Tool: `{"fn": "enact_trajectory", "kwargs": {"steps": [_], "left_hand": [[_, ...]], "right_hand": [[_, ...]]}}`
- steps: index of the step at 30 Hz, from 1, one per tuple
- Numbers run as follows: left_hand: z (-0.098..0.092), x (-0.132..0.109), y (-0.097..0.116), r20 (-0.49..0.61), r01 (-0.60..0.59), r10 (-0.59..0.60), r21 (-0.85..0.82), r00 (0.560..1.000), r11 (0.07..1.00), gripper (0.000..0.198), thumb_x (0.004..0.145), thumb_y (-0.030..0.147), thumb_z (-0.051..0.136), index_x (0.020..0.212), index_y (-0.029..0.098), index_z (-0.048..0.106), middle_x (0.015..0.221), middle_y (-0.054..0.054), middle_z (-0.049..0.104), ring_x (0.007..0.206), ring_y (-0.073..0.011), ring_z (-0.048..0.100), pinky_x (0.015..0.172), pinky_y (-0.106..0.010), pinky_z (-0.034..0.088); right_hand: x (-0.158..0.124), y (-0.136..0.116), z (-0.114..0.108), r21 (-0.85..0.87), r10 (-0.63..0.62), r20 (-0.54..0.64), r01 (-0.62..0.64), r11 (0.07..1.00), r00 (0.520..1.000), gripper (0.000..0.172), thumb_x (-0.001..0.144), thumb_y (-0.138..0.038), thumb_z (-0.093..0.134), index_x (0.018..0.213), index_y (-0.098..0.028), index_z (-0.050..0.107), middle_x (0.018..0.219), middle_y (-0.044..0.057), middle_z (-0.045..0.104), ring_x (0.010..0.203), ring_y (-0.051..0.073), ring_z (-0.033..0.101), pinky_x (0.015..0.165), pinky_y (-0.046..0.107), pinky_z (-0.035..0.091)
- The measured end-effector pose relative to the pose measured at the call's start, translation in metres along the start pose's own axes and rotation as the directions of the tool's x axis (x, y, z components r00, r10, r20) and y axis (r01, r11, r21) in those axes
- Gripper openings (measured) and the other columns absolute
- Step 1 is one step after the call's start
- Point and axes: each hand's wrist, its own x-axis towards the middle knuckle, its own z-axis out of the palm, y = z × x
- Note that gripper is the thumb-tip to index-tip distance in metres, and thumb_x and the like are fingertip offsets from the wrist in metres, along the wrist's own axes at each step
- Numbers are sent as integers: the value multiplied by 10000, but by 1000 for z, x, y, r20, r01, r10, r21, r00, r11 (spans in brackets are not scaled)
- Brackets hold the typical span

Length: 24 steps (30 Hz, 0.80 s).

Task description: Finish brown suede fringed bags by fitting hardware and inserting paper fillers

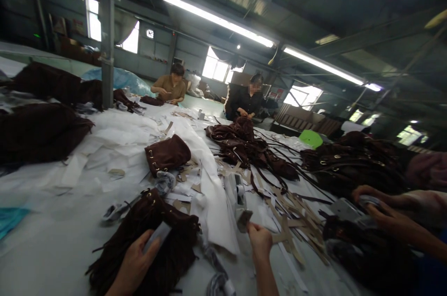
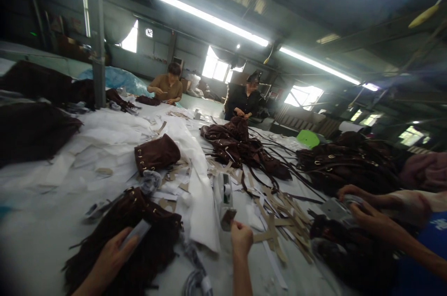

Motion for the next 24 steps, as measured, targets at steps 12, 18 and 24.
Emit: {"fn": "enact_trajectory", "kwargs": {"steps": [12, 18, 24], "left_hand": [[3, -9, 31, -64, -92, 94, 30, 994, 995, 360, 843, 474, 508, 782, 144, 638, 675, -3, 607, 655, -176, 550, 625, -239, 425], [5, -12, 32, -67, -96, 99, 40, 993, 995, 287, 869, 413, 481, 804, 165, 611, 684, -7, 599, 635, -168, 540, 612, -237, 405], [5, -14, 38, -60, -93, 93, -10, 994, 996, 272, 867, 398, 487, 792, 169, 612, 653, 8, 570, 609, -153, 514, 592, -231, 393]], "right_hand": [[-153, -102, 54, 439, -307, 738, -83, 894, 601, 422, 745, -576, 611, 640, -167, 611, 489, -58, 437, 462, 85, 346, 455, 221, 293], [-176, -131, 94, 284, -242, 684, 54, 957, 689, 410, 694, -505, 654, 467, -166, 612, 450, -18, 518, 474, 114, 434, 451, 232, 308], [-177, -123, 96, 182, -168, 634, 64, 981, 755, 362, 673, -522, 678, 533, -189, 693, 426, 3, 566, 437, 149, 500, 410, 246, 322]]}}
